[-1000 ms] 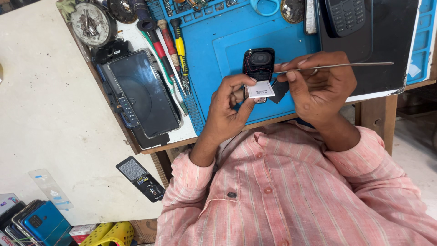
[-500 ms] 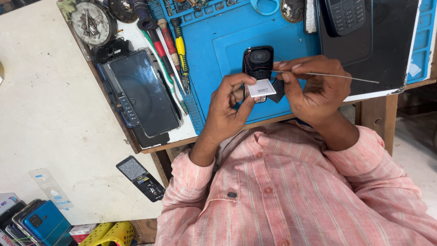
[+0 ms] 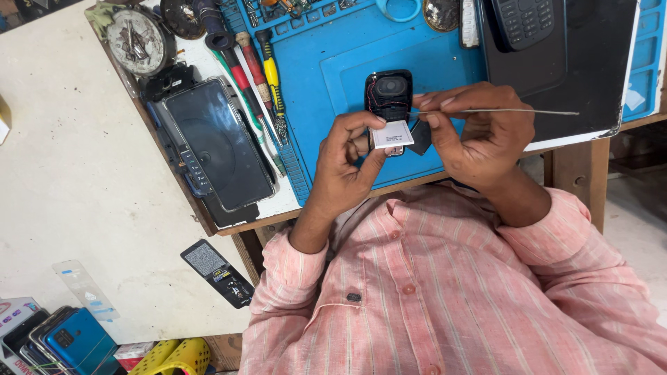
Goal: The person uses a soldering iron to work on a small electronic component, then attaches a battery and a small screen to the component. They connect wires and use a metal tool to adjust internal parts of the assembled device.
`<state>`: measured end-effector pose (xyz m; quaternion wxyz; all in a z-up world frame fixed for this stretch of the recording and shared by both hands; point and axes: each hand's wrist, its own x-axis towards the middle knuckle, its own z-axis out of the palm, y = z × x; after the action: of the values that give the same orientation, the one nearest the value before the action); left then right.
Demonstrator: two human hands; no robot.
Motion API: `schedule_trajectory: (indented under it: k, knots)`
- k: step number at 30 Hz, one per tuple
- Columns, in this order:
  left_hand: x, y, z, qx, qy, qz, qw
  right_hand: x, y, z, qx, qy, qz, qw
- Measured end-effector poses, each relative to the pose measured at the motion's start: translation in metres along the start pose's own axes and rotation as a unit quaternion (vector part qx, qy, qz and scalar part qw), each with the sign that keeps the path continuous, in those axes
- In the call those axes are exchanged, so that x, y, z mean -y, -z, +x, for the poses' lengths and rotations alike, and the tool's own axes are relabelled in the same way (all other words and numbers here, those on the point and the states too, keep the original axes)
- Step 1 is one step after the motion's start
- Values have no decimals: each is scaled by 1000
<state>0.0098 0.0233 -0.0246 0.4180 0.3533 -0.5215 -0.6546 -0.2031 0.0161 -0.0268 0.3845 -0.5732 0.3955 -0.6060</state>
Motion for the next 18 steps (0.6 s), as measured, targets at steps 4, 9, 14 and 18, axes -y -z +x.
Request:
schedule_trajectory:
  k: [4,9,14,18]
  knots:
    - [0,0,0,-3,5,7,1000,1,0,2,13,23,-54,998]
    - [1,1,1,-4,11,15,1000,3,0,5,26,60,-141,988]
    - [3,-1,-1,-6,23,-24,999,3,4,4,24,41,-87,995]
    - [4,-2,-1,-3,17,-31,999,4,5,5,19,30,-41,999]
